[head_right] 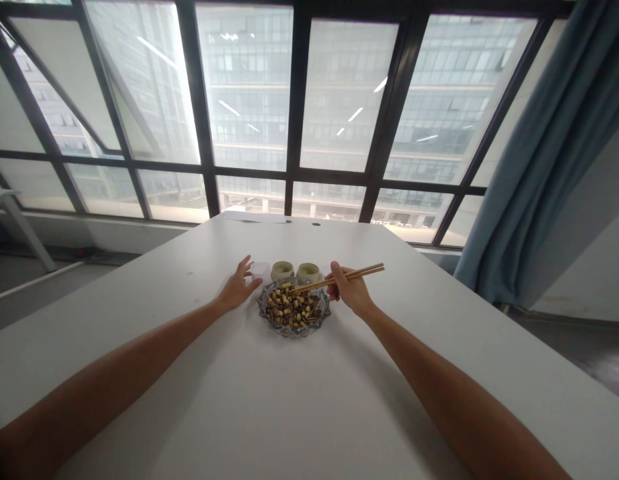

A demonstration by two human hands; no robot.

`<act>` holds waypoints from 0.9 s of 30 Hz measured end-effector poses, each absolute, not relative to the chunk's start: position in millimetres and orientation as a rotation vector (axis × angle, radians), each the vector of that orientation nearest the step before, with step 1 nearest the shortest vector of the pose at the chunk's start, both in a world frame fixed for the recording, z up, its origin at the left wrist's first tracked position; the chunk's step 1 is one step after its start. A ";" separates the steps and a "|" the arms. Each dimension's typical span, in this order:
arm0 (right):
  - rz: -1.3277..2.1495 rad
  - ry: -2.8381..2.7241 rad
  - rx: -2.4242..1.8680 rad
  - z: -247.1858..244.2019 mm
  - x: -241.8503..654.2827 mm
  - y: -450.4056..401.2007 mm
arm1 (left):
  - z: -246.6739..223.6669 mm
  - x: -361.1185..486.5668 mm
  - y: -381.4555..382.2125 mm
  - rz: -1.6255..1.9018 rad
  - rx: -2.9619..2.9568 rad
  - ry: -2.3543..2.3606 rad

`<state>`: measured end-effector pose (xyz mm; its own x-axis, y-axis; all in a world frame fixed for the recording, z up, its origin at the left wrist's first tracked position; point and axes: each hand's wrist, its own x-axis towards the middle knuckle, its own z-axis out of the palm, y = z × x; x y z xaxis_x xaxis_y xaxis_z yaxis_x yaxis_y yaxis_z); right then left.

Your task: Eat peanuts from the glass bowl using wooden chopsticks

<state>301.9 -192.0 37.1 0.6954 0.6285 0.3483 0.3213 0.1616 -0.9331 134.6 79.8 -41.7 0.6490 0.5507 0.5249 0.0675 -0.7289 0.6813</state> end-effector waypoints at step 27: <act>0.214 -0.829 -1.384 39.3 308.8 -191.2 | -27.9 127.9 83.8 0.983 2.328 0.673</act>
